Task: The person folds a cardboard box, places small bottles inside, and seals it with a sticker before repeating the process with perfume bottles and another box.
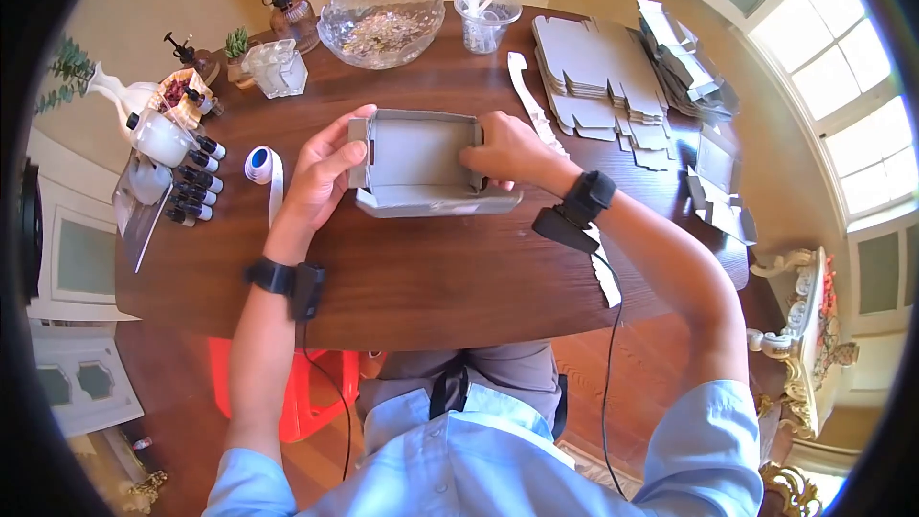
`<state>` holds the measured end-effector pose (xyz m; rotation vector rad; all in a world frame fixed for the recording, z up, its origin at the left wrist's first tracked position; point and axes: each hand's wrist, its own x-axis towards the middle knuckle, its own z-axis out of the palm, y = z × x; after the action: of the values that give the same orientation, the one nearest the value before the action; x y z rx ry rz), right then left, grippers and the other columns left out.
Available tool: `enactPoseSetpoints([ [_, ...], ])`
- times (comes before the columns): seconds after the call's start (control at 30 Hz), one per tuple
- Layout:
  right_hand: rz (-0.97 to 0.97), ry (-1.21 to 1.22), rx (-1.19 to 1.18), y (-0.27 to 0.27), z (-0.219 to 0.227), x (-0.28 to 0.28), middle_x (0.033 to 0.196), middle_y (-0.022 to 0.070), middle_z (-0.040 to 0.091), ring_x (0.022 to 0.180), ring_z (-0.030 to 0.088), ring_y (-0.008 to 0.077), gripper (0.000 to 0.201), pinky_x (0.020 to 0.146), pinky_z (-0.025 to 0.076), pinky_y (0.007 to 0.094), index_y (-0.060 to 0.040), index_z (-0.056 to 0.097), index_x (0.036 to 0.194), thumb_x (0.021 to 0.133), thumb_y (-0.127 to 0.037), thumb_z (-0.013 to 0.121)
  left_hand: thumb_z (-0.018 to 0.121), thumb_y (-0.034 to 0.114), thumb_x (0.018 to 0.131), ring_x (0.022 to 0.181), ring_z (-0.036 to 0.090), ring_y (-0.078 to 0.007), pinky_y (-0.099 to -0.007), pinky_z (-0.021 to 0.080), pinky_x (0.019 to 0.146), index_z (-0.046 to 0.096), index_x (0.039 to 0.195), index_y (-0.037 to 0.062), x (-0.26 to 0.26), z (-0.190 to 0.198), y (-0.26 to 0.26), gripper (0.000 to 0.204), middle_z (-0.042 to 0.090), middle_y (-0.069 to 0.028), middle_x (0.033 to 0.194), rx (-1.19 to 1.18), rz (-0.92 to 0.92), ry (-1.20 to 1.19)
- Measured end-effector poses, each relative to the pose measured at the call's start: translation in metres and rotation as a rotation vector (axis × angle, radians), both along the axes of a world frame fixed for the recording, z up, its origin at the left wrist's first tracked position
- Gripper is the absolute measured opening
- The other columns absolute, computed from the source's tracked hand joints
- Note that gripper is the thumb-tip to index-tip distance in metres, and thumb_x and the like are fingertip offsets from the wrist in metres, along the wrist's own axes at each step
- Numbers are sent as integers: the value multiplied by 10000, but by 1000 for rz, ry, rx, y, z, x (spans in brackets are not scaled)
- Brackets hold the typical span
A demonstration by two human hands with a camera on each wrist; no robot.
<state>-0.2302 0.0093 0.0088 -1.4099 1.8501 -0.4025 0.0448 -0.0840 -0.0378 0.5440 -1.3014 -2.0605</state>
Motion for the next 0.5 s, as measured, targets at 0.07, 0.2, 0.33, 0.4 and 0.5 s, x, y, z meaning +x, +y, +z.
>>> enactPoseSetpoints([
  [0.07, 30, -73, 34, 15, 19, 5, 788, 130, 740, 629, 720, 189, 364, 521, 574, 327, 38, 728, 1010, 880, -301, 703, 773, 153, 952, 1134, 680, -155, -322, 563, 987, 536, 1477, 0, 0, -2, -1, 596, 696, -89, 1290, 1, 84, 4],
  [0.2, 166, -84, 123, 14, 37, -22, 898, 98, 765, 771, 752, 194, 480, 650, 605, 332, 12, 729, 1155, 916, -404, 746, 766, 146, 959, 1123, 685, -150, -319, 564, 985, 555, 1447, -20, 0, -1, -3, 557, 710, -105, 1266, 37, 104, -12],
  [0.33, 219, -168, -477, 3, 25, -18, 1045, 105, 764, 951, 716, 128, 366, 800, 595, 305, 6, 701, 1205, 969, -273, 735, 789, 177, 946, 1046, 712, -152, -311, 577, 941, 582, 1407, -36, -3, -3, -2, 549, 735, -119, 1210, 7, 31, -82],
  [0.4, 217, -333, -402, -2, 31, 14, 1066, 99, 757, 960, 702, 117, 310, 806, 585, 296, 10, 701, 1179, 964, -211, 727, 804, 198, 936, 1001, 716, -145, -295, 581, 893, 614, 1344, -35, -5, -5, -2, 507, 737, -114, 1193, -36, 15, -66],
  [0.5, 184, -566, -364, -19, 9, 42, 1076, 85, 750, 963, 685, 103, 216, 821, 567, 279, 15, 697, 1123, 948, -110, 710, 813, 218, 931, 945, 711, -127, -270, 573, 843, 641, 1263, -20, -3, -8, -3, 443, 746, -98, 1128, -24, 55, -104],
])
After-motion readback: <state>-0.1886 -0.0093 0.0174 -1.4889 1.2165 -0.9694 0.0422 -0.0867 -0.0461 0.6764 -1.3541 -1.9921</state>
